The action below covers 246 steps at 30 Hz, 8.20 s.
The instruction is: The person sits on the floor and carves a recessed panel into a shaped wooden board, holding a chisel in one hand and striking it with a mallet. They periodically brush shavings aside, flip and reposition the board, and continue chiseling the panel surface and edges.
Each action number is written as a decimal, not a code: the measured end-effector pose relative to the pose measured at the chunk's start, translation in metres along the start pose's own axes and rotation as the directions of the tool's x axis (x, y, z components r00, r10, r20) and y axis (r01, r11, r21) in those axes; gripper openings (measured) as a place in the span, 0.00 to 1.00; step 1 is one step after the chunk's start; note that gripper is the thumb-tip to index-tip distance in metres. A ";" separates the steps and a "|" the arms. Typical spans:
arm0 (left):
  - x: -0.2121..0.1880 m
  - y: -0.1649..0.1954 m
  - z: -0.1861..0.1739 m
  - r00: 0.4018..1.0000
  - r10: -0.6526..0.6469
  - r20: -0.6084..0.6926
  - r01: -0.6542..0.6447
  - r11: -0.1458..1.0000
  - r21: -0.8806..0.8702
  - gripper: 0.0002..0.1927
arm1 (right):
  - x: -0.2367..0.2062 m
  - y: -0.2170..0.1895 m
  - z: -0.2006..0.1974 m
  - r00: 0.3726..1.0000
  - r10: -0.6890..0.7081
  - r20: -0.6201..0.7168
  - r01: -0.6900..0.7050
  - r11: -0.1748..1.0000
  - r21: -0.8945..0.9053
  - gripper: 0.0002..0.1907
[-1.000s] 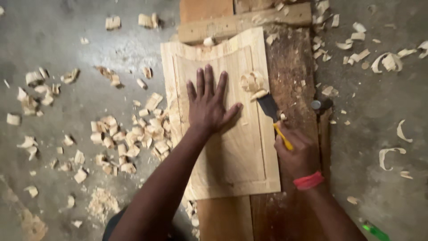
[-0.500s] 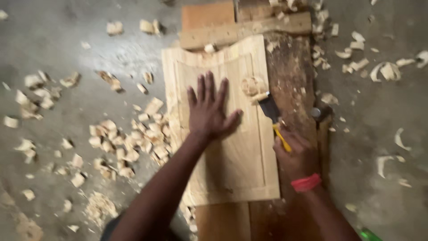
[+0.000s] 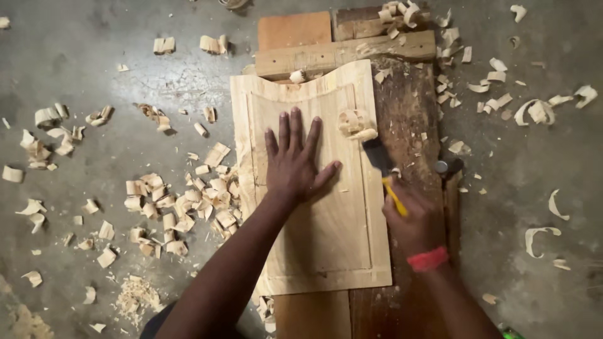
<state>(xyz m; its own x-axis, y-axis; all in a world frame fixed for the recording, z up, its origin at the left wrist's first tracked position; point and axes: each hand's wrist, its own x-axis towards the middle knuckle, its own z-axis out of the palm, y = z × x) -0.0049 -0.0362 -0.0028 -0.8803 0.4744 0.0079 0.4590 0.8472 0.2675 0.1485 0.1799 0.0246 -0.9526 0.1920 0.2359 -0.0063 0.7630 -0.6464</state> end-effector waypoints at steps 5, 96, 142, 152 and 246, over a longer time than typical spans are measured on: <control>0.001 0.001 -0.001 1.000 0.000 0.007 0.000 1.000 -0.015 0.49 | 0.003 -0.012 -0.003 0.996 0.093 -0.007 -0.093 0.995 -0.018 0.18; -0.080 -0.010 -0.005 0.954 -0.300 -0.027 0.300 0.954 0.017 0.54 | -0.133 0.046 0.007 0.801 0.598 -0.010 -0.523 0.708 0.475 0.10; 0.006 0.041 0.026 0.974 -0.206 -0.093 0.203 0.978 -0.042 0.45 | -0.060 0.072 -0.007 0.834 0.545 0.092 -0.484 0.639 0.598 0.20; 0.004 0.042 0.019 0.973 -0.230 -0.006 0.230 0.973 -0.006 0.46 | -0.241 0.011 -0.075 0.958 0.285 -0.027 -0.286 0.954 -0.090 0.24; 0.005 0.042 0.018 0.976 -0.216 -0.004 0.216 0.976 0.038 0.47 | -0.224 0.057 -0.087 0.993 0.122 0.002 -0.121 0.987 -0.110 0.20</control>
<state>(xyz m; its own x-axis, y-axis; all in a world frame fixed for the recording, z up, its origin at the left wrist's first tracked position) 0.0122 0.0062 -0.0090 -0.9592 0.2789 -0.0463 0.2619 0.9383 0.2256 0.3874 0.2337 -0.0019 -0.9468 0.2823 0.1543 0.1422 0.7974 -0.5865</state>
